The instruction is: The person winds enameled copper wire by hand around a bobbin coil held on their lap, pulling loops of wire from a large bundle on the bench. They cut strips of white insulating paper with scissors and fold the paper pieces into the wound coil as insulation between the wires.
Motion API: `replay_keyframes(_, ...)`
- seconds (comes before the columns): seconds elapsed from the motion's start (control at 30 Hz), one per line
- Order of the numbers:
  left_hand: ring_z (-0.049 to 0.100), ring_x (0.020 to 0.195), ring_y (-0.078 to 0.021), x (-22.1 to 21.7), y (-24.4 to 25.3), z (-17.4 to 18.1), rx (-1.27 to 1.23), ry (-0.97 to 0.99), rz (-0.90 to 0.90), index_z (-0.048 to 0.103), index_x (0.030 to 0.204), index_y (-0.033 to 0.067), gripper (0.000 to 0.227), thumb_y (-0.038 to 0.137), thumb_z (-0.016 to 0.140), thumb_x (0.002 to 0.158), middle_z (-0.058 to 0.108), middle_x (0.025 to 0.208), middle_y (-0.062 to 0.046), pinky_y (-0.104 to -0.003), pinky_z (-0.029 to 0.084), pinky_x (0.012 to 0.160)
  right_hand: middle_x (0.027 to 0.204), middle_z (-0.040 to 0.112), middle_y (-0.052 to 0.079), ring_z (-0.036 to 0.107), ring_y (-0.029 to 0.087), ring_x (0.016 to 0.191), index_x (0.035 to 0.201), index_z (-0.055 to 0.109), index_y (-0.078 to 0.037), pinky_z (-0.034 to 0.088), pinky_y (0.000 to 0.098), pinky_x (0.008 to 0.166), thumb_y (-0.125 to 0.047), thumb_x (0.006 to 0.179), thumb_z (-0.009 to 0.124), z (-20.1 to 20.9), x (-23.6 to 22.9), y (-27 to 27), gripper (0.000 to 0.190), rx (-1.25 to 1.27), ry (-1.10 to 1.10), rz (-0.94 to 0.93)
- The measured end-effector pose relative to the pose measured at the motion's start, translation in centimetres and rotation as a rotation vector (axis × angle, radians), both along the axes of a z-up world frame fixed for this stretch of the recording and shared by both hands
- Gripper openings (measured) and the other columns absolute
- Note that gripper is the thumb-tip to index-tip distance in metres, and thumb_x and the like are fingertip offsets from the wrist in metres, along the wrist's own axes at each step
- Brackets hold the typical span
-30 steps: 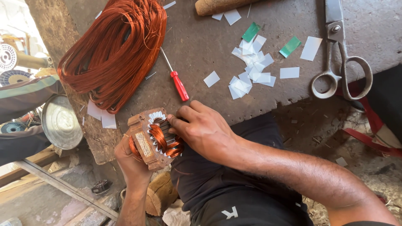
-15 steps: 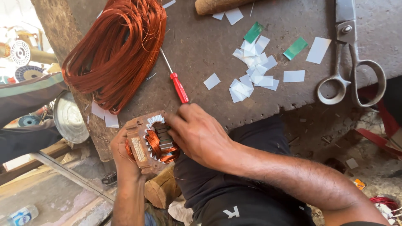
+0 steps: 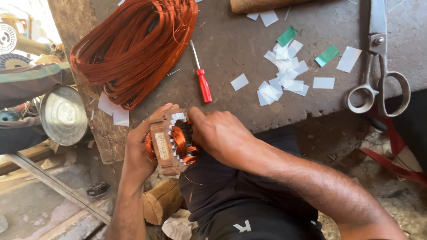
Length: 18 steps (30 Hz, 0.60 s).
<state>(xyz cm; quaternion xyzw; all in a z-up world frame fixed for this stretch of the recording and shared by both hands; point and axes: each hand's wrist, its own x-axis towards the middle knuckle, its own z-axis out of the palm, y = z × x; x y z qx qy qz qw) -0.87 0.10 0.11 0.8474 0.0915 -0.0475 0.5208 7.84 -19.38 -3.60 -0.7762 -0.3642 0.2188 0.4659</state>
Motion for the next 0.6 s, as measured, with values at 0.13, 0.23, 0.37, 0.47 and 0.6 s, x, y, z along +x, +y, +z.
replay_keyframes(0.13, 0.066, 0.127, -0.0201, -0.8, -0.4, -0.8, -0.002, -0.027, 0.085, 0.058, 0.143, 0.0018, 0.049, 0.000, 0.064, 0.094, 0.068, 0.139, -0.014, -0.036, 0.053, 0.111, 0.066, 0.064, 0.020, 0.064, 0.044, 0.064, 0.101, 0.053, 0.001, 0.048, 0.0530, 0.056, -0.010, 0.094, 0.063, 0.3, 0.0, -0.1, 0.016, 0.055, 0.065, -0.018)
replay_keyframes(0.23, 0.067, 0.125, -0.0193, -0.5, -1.0, -0.5, -0.006, -0.037, 0.114, 0.060, 0.142, 0.0021, 0.047, 0.000, 0.065, 0.095, 0.070, 0.137, -0.013, -0.035, 0.053, 0.109, 0.070, 0.065, 0.021, 0.065, 0.044, 0.067, 0.101, 0.056, 0.000, 0.049, 0.0523, 0.058, -0.011, 0.098, 0.062, 0.0, -0.5, -0.2, 0.013, 0.131, 0.053, -0.082)
replay_keyframes(0.37, 0.065, 0.127, -0.0184, -0.7, -1.2, -0.4, -0.041, -0.021, 0.140, 0.060, 0.143, 0.0020, 0.049, -0.001, 0.065, 0.094, 0.070, 0.137, -0.014, -0.033, 0.051, 0.111, 0.073, 0.068, 0.021, 0.067, 0.043, 0.070, 0.100, 0.060, 0.000, 0.051, 0.0500, 0.060, -0.011, 0.097, 0.061, -0.1, -0.6, -0.1, 0.012, 0.158, 0.100, -0.115)
replay_keyframes(0.47, 0.066, 0.126, -0.0193, -0.3, -1.4, 0.4, 0.096, -0.033, 0.097, 0.061, 0.141, 0.0014, 0.049, -0.003, 0.067, 0.092, 0.070, 0.136, -0.013, -0.035, 0.050, 0.110, 0.078, 0.072, 0.019, 0.072, 0.037, 0.073, 0.103, 0.065, -0.001, 0.055, 0.0452, 0.062, -0.012, 0.099, 0.061, 0.6, -0.1, -0.7, 0.013, 0.162, 0.145, -0.104)
replay_keyframes(0.6, 0.068, 0.113, -0.0169, -1.9, -1.0, 0.2, 0.299, -0.124, 0.190, 0.064, 0.135, -0.0021, 0.049, -0.003, 0.069, 0.087, 0.069, 0.132, -0.014, -0.033, 0.055, 0.100, 0.081, 0.075, 0.015, 0.077, 0.028, 0.071, 0.113, 0.067, -0.004, 0.059, 0.0384, 0.062, -0.009, 0.097, 0.058, 1.4, 0.6, -1.8, 0.019, 0.121, 0.260, -0.150)
